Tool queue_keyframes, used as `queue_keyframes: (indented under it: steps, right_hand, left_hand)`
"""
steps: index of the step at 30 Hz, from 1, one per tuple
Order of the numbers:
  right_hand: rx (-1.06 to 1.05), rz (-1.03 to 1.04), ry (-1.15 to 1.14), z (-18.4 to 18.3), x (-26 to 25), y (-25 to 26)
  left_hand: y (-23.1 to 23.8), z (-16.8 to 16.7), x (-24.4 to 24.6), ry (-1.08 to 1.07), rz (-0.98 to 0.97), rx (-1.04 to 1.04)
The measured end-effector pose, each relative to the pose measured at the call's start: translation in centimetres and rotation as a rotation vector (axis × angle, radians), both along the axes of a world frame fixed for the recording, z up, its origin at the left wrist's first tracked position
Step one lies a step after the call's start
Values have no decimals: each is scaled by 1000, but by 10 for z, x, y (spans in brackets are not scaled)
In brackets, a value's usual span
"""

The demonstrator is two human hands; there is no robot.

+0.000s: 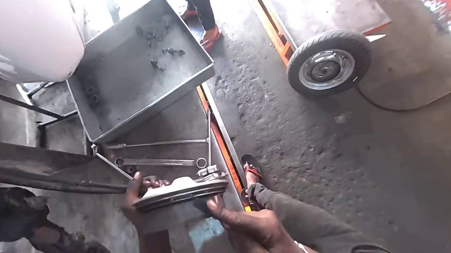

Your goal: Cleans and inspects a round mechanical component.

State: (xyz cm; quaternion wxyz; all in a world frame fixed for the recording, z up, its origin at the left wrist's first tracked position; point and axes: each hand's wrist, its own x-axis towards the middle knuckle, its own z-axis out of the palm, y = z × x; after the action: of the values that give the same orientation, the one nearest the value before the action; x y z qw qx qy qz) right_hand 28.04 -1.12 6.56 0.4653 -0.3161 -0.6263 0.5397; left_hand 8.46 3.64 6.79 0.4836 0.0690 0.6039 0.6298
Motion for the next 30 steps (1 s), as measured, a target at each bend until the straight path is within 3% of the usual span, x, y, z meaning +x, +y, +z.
queue_keyframes:
  steps: [3, 8, 9, 12, 13, 16, 18, 22, 27, 30]
  right_hand:
    - [-44, -26, -34, 4, -2, 13]
    - [62, -27, -66, -3, 4, -3]
    - [60, -30, -57, -5, 5, -4]
    - [-23, -54, -16, -4, -1, 9]
    - [-40, -62, 1, -5, -3, 11]
    - [-1, -43, 39, -14, 2, -1]
    - [-1, -40, 49, -17, 5, -8]
    - [-25, -27, 21, -6, -5, 16]
    - [30, 17, -22, -4, 4, 0]
    - [3, 2, -56, 3, 0, 12]
  left_hand:
    - [-26, -49, -24, 9, -54, 202]
    - [-4, 0, 3, -3, 12, -4]
    - [-7, -8, -1, 10, 14, 2]
    - [-38, -77, -35, 65, 2, 164]
    - [-40, -83, -38, 65, -9, 176]
    - [-10, -39, -20, -93, 28, 112]
    - [-1, -14, -6, -62, 71, 23]
    - [-10, -50, -26, -84, 31, 199]
    - [-3, -10, -5, -17, 30, -4]
    - [-30, -63, -30, -11, -17, 224]
